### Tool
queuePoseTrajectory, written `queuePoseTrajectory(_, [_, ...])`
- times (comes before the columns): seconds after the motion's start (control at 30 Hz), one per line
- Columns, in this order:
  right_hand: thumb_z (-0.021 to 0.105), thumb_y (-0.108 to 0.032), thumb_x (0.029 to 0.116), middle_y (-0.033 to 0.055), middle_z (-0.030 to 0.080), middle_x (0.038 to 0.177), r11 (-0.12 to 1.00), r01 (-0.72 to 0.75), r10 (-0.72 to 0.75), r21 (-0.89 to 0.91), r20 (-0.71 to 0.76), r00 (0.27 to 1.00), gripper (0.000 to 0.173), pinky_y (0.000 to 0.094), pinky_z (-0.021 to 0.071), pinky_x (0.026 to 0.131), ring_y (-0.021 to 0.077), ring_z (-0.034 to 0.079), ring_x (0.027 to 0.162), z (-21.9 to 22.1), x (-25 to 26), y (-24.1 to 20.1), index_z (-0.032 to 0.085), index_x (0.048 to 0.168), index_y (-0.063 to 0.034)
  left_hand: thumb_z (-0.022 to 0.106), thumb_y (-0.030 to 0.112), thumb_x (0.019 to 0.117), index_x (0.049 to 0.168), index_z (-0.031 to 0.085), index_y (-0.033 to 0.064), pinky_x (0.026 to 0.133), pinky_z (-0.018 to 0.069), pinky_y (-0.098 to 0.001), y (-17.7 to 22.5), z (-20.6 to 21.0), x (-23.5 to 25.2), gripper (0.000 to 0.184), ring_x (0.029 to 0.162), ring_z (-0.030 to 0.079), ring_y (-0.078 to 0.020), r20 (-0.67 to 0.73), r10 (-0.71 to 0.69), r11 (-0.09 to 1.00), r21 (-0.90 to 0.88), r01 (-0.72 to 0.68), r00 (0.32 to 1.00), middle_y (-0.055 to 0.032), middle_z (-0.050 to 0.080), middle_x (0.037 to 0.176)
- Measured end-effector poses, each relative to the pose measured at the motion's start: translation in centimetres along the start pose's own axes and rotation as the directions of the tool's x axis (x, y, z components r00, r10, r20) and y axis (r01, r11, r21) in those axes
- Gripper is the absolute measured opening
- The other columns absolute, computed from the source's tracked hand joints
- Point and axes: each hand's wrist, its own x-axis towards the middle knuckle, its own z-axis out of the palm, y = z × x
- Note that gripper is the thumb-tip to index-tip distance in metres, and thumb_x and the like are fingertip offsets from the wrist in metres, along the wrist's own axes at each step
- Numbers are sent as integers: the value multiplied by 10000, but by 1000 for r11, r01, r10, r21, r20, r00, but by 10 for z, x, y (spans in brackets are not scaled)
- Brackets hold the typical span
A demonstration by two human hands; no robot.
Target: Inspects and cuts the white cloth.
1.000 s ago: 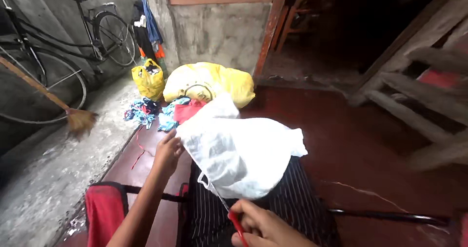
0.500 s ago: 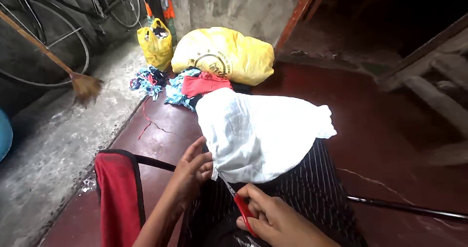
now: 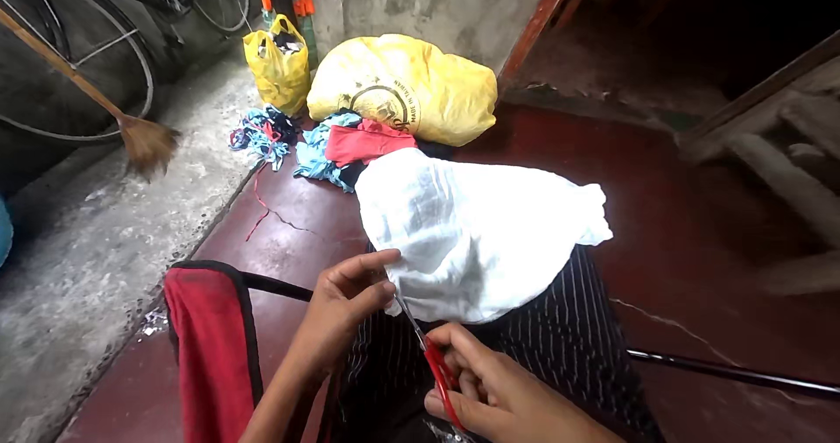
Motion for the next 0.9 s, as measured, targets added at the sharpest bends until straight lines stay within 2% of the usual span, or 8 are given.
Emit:
queuePoseTrajectory(0.1, [697, -408, 958, 15, 651, 896, 1000, -10, 10, 16, 4, 1000, 542, 302, 515, 580, 113, 599, 663, 0, -1, -2, 493, 1373, -126, 709, -5, 873, 1308, 689, 94, 773, 589, -308, -1, -1, -1, 447, 813, 678, -149, 36, 16, 1000, 21, -16, 999, -145, 714, 995])
queuePoseTrajectory(0.23, [696, -403, 962, 25, 650, 901, 999, 11, -11, 44, -10, 1000, 547, 295, 523, 580, 111, 605, 668, 1, -2, -2, 489, 1375, -110, 730, -15, 861, 1355, 660, 101, 802, 592, -328, -2, -1, -2, 512, 848, 685, -176, 72, 24, 999, 36, -27, 997, -162, 712, 1029])
queuePoseTrajectory(0.5, [697, -368, 972, 48, 646, 880, 987, 65, -67, 144, 6, 998, 530, 298, 521, 601, 125, 605, 685, 0, -4, -8, 494, 1363, -74, 726, -46, 832, 1502, 521, 167, 857, 595, -361, 3, 4, -3, 732, 992, 680, -223, 80, 102, 993, 54, -107, 992, -150, 657, 1237])
queuePoseTrajectory(0.73, [680, -351, 986, 42, 640, 838, 979, 92, -90, 184, -18, 996, 504, 299, 522, 606, 122, 607, 678, 4, -4, -11, 496, 1341, -43, 730, -64, 818, 1510, 506, 148, 827, 608, -365, 5, 7, -4, 757, 980, 686, -238, 68, 109, 991, 65, -114, 992, -150, 633, 1294])
queuePoseTrajectory(0.9, [641, -286, 1015, 44, 641, 810, 969, 109, -102, 220, -42, 994, 409, 328, 558, 633, 143, 634, 682, 7, -3, -7, 502, 1306, -35, 727, -64, 820, 1530, 480, 171, 820, 610, -367, 4, 8, -4, 788, 982, 686, -241, 62, 128, 989, 62, -131, 990, -148, 619, 1310])
